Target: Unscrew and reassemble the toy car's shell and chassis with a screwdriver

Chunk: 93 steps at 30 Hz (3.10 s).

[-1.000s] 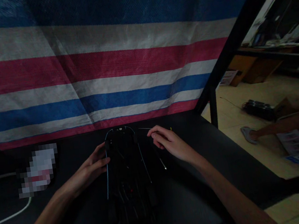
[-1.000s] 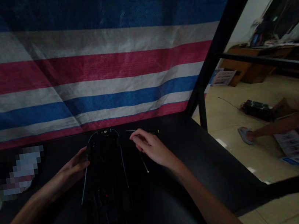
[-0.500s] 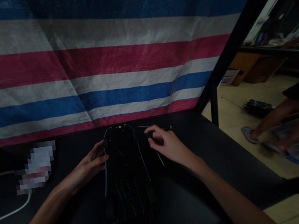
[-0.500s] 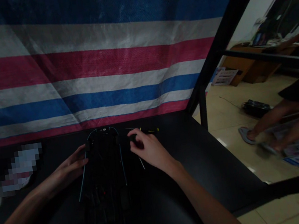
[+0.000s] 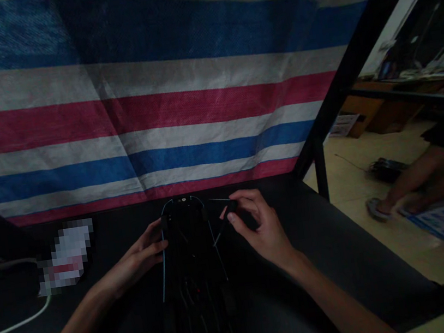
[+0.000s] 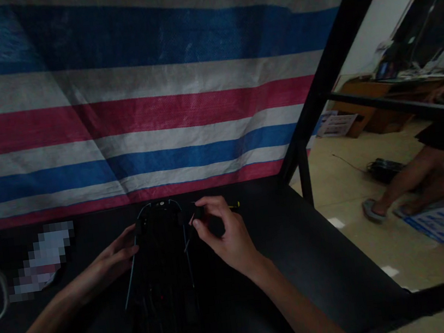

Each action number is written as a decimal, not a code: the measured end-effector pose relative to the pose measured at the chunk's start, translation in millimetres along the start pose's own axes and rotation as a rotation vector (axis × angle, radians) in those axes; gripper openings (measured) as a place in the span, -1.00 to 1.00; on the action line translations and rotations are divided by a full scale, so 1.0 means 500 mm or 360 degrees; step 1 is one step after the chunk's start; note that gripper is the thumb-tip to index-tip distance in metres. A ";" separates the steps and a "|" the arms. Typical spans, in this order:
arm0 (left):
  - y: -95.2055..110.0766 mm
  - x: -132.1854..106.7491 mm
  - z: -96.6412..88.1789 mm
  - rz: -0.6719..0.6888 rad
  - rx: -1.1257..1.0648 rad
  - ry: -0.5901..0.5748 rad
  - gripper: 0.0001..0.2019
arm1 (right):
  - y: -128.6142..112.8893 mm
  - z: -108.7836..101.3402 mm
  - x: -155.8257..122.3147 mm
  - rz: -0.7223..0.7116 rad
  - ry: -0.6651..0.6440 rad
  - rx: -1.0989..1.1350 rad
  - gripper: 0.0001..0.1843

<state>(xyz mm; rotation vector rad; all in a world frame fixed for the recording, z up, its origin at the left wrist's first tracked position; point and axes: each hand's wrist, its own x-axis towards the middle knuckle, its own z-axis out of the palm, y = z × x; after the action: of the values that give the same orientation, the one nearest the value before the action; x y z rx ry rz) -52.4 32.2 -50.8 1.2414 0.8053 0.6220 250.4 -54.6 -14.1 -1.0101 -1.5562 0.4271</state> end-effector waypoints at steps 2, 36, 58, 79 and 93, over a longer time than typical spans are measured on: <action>0.000 0.000 -0.001 -0.0009 0.0005 0.0003 -0.39 | -0.001 0.001 -0.001 -0.0033 -0.0017 -0.0018 -0.67; 0.002 0.001 0.004 0.0038 -0.0008 -0.0014 -0.40 | -0.002 -0.004 -0.010 -0.0366 -0.0065 -0.0378 -0.67; 0.013 -0.007 0.013 0.0029 -0.0170 -0.0085 -0.44 | -0.078 0.026 0.088 -0.0387 -0.0753 -0.0861 -0.92; 0.016 -0.011 0.014 -0.0066 -0.0098 -0.0009 -0.35 | -0.137 0.005 0.115 -0.0167 -0.0925 -0.1823 -0.66; 0.018 -0.011 0.016 -0.0086 -0.0015 0.0041 -0.33 | -0.148 -0.003 0.105 -0.0176 -0.1078 -0.1415 -0.76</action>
<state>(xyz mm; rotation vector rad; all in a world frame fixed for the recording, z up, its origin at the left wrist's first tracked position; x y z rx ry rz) -48.8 25.2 -40.0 1.2017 0.8535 0.5984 227.5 -55.2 73.5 -1.5233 -2.5049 -0.0518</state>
